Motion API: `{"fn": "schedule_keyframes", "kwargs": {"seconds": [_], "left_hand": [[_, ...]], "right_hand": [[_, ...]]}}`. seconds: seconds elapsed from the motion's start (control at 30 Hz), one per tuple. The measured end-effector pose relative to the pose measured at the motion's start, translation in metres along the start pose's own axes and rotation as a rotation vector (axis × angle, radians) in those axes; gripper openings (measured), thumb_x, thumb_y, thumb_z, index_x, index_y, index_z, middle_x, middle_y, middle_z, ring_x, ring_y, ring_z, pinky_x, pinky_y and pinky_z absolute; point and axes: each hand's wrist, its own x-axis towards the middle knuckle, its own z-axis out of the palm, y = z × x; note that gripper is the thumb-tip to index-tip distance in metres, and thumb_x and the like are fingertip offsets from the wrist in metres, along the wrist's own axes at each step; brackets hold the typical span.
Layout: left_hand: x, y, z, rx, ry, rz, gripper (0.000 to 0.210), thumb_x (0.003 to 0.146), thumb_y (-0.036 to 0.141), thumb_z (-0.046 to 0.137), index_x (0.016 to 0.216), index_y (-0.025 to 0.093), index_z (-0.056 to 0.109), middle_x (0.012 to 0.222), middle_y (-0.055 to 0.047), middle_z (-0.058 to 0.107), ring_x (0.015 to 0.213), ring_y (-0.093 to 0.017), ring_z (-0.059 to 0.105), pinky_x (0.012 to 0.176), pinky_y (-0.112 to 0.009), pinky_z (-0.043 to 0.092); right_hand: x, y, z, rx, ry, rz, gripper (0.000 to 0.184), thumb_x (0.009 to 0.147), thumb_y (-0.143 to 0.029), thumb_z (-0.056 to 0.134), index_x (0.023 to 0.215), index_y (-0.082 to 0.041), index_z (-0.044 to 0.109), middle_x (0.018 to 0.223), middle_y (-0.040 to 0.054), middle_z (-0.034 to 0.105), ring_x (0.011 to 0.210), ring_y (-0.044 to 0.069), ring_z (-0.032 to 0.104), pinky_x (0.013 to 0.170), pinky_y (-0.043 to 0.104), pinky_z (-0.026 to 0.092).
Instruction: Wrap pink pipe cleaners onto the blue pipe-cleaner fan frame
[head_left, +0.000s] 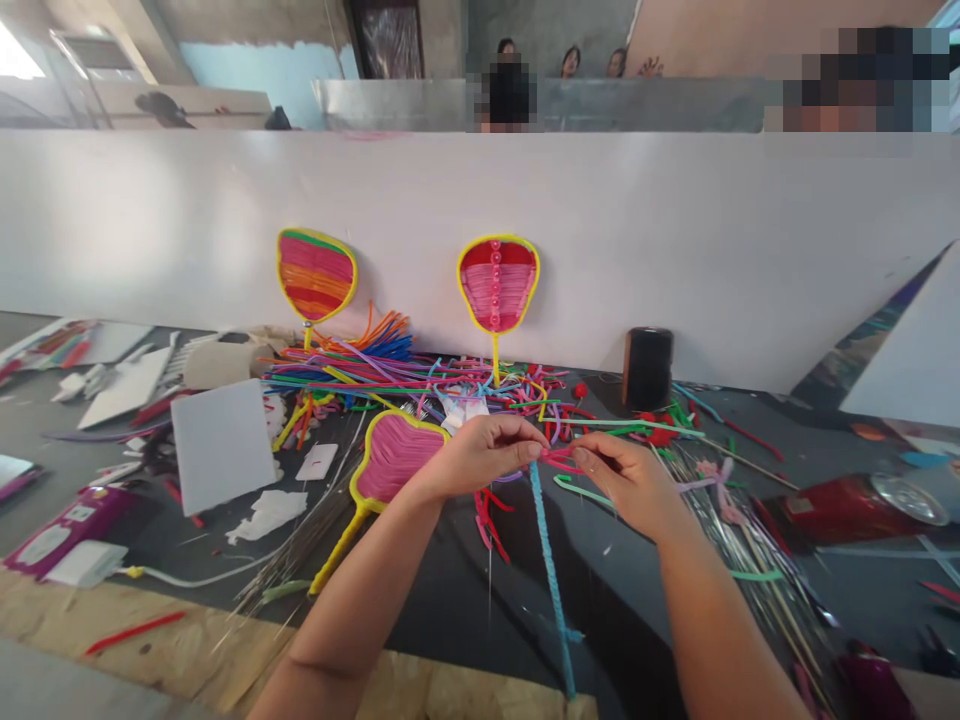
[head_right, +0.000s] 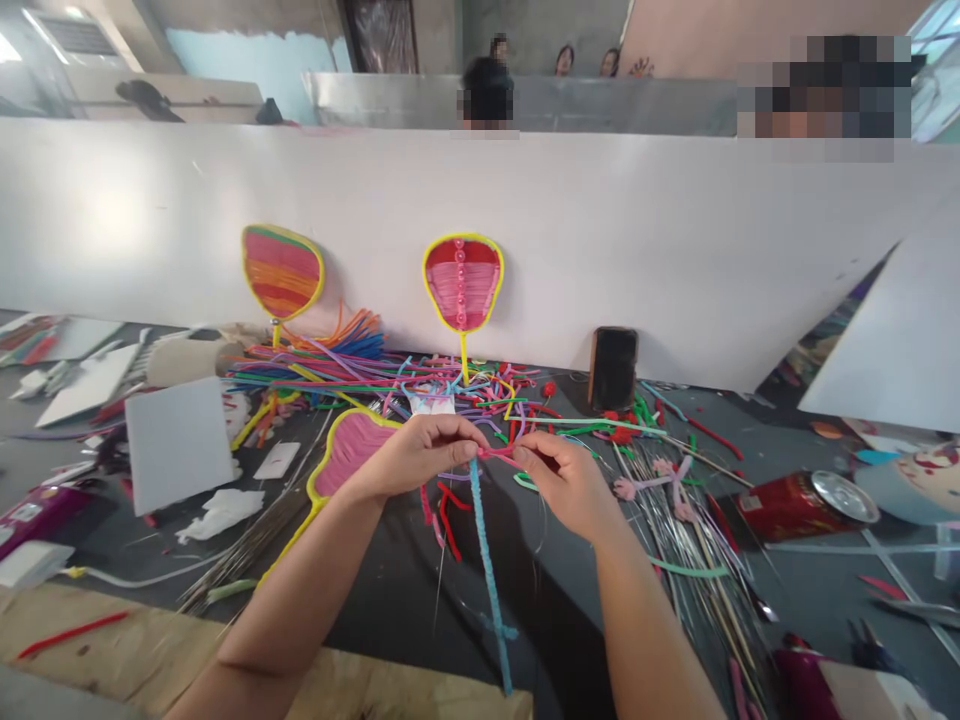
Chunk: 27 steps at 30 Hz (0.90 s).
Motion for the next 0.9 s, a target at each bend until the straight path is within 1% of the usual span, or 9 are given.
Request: {"fn": "schedule_keyframes", "kwargs": {"seconds": [0.17, 0.3, 0.4, 0.47, 0.5, 0.6, 0.67, 0.77, 0.9], "left_hand": [[0.000, 0.000, 0.001, -0.064, -0.064, 0.005, 0.030, 0.079, 0.038, 0.065, 0.095, 0.013, 0.066, 0.076, -0.001, 0.059, 0.066, -0.009, 0.049, 0.060, -0.021, 0.038], [0.001, -0.002, 0.002, -0.043, 0.019, -0.008, 0.027, 0.079, 0.038, 0.064, 0.085, 0.012, 0.067, 0.072, 0.000, 0.058, 0.063, -0.009, 0.048, 0.057, -0.020, 0.036], [0.002, -0.002, 0.004, -0.062, 0.045, -0.011, 0.027, 0.079, 0.039, 0.064, 0.080, 0.012, 0.066, 0.069, 0.000, 0.057, 0.062, -0.008, 0.047, 0.056, -0.020, 0.035], [0.002, -0.001, 0.006, -0.106, 0.027, -0.018, 0.028, 0.077, 0.040, 0.065, 0.078, 0.012, 0.065, 0.067, 0.001, 0.056, 0.061, -0.008, 0.046, 0.056, -0.020, 0.035], [0.003, -0.001, 0.006, -0.133, 0.017, -0.026, 0.028, 0.077, 0.039, 0.066, 0.079, 0.012, 0.064, 0.067, 0.001, 0.055, 0.060, -0.008, 0.046, 0.055, -0.020, 0.035], [0.003, 0.000, 0.009, -0.216, 0.010, -0.046, 0.027, 0.075, 0.037, 0.069, 0.085, 0.013, 0.061, 0.068, 0.001, 0.055, 0.059, -0.007, 0.047, 0.055, -0.019, 0.036], [0.004, -0.001, 0.011, -0.228, 0.034, -0.016, 0.027, 0.074, 0.036, 0.070, 0.085, 0.014, 0.058, 0.067, 0.003, 0.052, 0.057, -0.006, 0.045, 0.054, -0.018, 0.035], [0.004, -0.002, 0.015, -0.140, 0.078, 0.082, 0.022, 0.078, 0.034, 0.066, 0.079, 0.014, 0.056, 0.064, 0.004, 0.049, 0.056, -0.006, 0.043, 0.052, -0.017, 0.034], [0.003, 0.000, 0.018, 0.064, 0.157, 0.144, 0.019, 0.082, 0.033, 0.061, 0.080, 0.014, 0.061, 0.067, 0.002, 0.056, 0.062, -0.009, 0.049, 0.059, -0.019, 0.040]], "right_hand": [[0.000, -0.001, -0.002, -0.023, -0.005, -0.006, 0.029, 0.088, -0.042, 0.048, 0.080, -0.019, 0.064, 0.063, -0.0015, 0.054, 0.055, 0.013, 0.047, 0.051, 0.023, 0.038], [-0.001, 0.001, -0.004, -0.025, -0.026, -0.009, 0.029, 0.088, -0.042, 0.048, 0.080, -0.019, 0.064, 0.062, -0.0009, 0.057, 0.056, 0.013, 0.051, 0.051, 0.024, 0.041], [-0.002, 0.001, -0.003, 0.040, -0.077, -0.016, 0.025, 0.087, -0.040, 0.051, 0.093, -0.021, 0.065, 0.079, 0.0029, 0.068, 0.070, 0.017, 0.062, 0.059, 0.026, 0.048], [-0.002, 0.001, -0.001, 0.092, -0.098, -0.045, 0.025, 0.085, -0.038, 0.056, 0.101, -0.022, 0.065, 0.093, 0.0047, 0.070, 0.081, 0.019, 0.065, 0.068, 0.028, 0.051], [-0.003, 0.000, 0.000, 0.107, -0.099, -0.067, 0.025, 0.084, -0.038, 0.058, 0.102, -0.023, 0.065, 0.095, 0.0048, 0.071, 0.083, 0.020, 0.065, 0.071, 0.029, 0.052], [-0.003, -0.003, 0.003, 0.100, -0.077, -0.123, 0.019, 0.083, -0.038, 0.060, 0.091, -0.022, 0.068, 0.083, 0.0025, 0.070, 0.072, 0.017, 0.063, 0.065, 0.026, 0.050], [-0.003, -0.006, 0.004, 0.077, -0.050, -0.145, 0.018, 0.083, -0.038, 0.060, 0.085, -0.022, 0.068, 0.075, 0.0011, 0.068, 0.065, 0.015, 0.060, 0.060, 0.024, 0.047], [-0.004, -0.008, 0.004, 0.060, -0.001, -0.155, 0.018, 0.083, -0.038, 0.060, 0.080, -0.021, 0.067, 0.072, 0.0010, 0.067, 0.062, 0.014, 0.058, 0.057, 0.024, 0.045], [-0.004, -0.007, 0.005, 0.077, 0.070, -0.160, 0.019, 0.083, -0.038, 0.059, 0.079, -0.020, 0.067, 0.068, 0.0005, 0.064, 0.058, 0.013, 0.055, 0.054, 0.023, 0.043]]}}
